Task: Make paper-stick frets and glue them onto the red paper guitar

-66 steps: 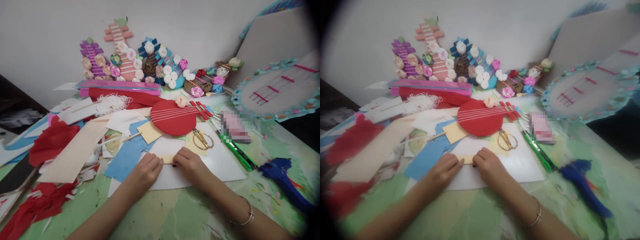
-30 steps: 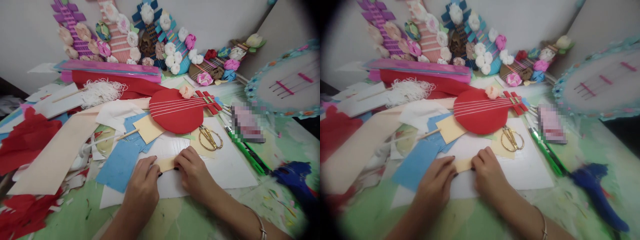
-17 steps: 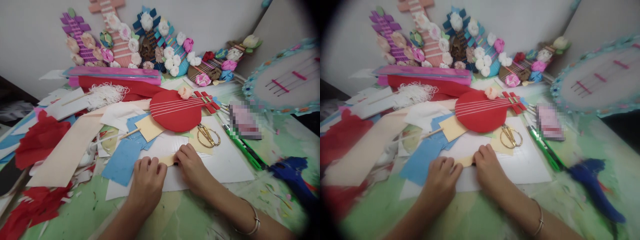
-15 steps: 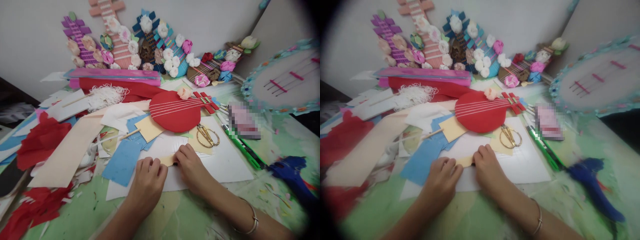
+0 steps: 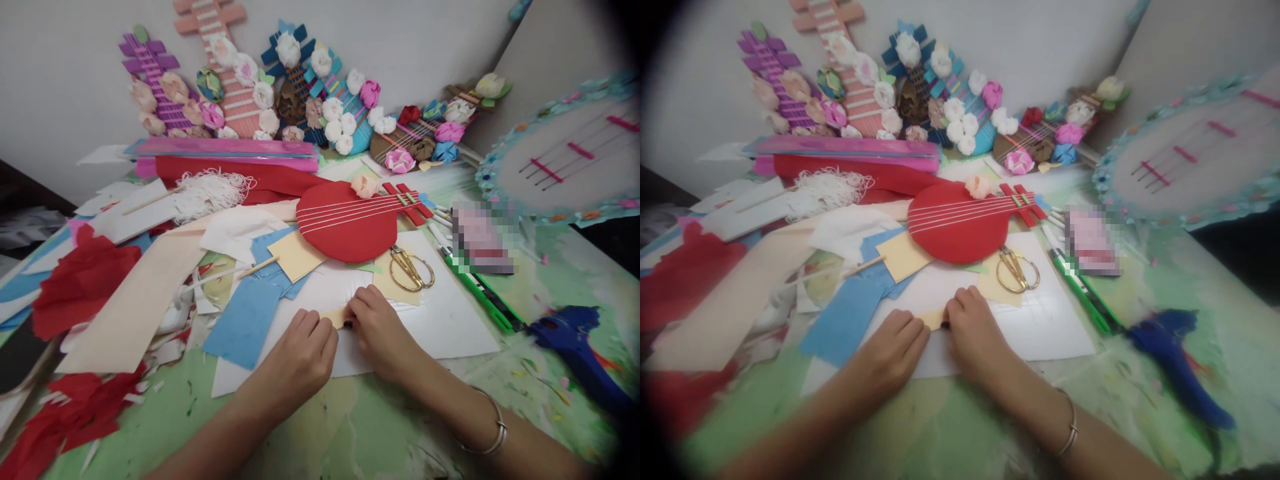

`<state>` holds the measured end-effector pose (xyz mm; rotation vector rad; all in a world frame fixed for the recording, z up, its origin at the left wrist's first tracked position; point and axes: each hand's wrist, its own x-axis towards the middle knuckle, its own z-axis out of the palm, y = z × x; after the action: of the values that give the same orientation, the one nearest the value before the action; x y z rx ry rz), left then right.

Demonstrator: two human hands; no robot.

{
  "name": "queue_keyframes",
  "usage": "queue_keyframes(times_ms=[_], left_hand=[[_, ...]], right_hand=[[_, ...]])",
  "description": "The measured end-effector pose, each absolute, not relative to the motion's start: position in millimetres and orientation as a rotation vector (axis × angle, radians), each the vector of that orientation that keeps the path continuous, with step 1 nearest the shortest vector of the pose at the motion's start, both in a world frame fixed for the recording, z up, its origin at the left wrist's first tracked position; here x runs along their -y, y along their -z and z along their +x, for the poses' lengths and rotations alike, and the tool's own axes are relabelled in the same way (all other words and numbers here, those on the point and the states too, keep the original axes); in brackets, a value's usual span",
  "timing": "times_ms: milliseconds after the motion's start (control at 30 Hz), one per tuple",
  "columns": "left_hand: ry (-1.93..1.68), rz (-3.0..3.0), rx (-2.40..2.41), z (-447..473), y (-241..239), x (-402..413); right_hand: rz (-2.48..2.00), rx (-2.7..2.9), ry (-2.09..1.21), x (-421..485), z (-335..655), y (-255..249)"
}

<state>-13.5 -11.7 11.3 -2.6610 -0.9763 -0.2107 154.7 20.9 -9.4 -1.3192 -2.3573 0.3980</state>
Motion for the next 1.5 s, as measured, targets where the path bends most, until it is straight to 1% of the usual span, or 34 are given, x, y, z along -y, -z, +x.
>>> queue_keyframes(times_ms=[200, 333, 600, 967, 1300, 1500], left_hand=[[0.516, -2.623, 1.140, -16, 0, 21], [0.604, -2.536, 1.300, -18, 8, 26], [0.621, -2.549, 1.310, -23, 8, 25], [0.335, -2.554, 1.054, -24, 0, 24], [0.362, -2.603, 1.072, -22, 2, 23], [0.438, -2.597, 1.209, -19, 5, 24]], right_hand=[[-1.312, 2.356, -0.419, -20, 155, 8], [-1.306, 2.363, -0.409, -19, 155, 9], [-1.352, 2.393, -0.383, -20, 154, 6], [-1.356, 2.416, -0.350, -18, 154, 8], [-1.229, 2.475, -0.167, -17, 154, 8], [-1.251, 2.512, -0.250, -20, 157, 9]])
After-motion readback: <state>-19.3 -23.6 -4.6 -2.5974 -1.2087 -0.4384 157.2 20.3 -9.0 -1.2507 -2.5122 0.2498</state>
